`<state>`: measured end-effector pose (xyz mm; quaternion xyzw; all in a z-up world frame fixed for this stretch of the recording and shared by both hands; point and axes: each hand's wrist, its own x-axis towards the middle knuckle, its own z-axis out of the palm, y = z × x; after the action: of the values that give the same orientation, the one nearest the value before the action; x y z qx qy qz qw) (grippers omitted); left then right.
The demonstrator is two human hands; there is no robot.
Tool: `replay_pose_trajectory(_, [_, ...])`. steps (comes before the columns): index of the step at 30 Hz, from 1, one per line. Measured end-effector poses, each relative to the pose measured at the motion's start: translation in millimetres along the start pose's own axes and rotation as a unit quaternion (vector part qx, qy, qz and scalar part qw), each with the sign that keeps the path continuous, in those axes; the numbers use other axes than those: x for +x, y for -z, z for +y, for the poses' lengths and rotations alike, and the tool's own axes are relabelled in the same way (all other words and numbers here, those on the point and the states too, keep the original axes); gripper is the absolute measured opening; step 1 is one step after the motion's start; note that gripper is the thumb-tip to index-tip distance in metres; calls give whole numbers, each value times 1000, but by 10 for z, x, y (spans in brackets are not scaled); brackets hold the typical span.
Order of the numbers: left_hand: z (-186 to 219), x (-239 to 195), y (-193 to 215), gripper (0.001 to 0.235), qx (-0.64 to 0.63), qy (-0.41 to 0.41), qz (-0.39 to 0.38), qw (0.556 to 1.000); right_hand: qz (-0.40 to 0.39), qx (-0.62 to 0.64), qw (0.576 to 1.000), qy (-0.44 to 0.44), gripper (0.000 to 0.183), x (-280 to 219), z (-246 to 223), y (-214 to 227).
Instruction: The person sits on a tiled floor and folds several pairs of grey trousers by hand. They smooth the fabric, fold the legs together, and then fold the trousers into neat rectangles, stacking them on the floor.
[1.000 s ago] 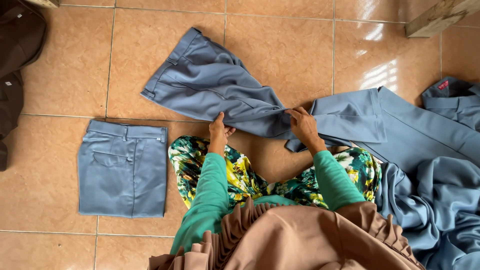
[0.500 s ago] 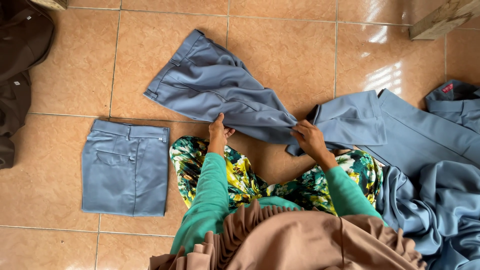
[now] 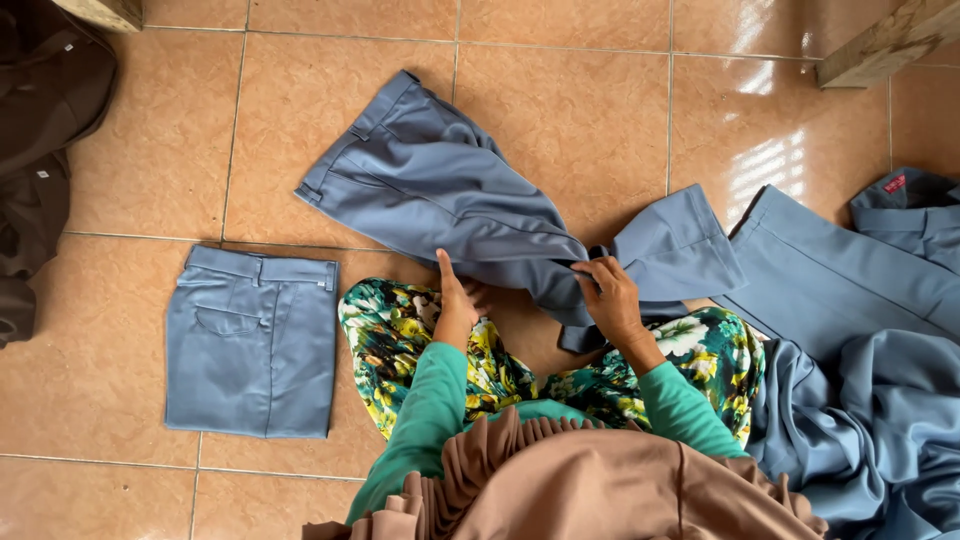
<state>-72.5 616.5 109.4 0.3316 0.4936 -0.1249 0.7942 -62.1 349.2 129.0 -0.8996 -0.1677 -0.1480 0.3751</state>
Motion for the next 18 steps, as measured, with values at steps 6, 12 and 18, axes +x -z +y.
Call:
replay_pose_trajectory(6, [-253,-495,-251,151,74,153,-216,961,-19,25,999,-6,51,-157,-133,35])
replay_pose_trajectory(12, [-536,137,-520,110,76,91,-155,981,-230,-139,960,-74,55,-526,-232,-147])
replay_pose_trajectory(18, [-178,229,-748,99,29,39,-189,981,-247,-320,902,-154,38,-665,890,-225])
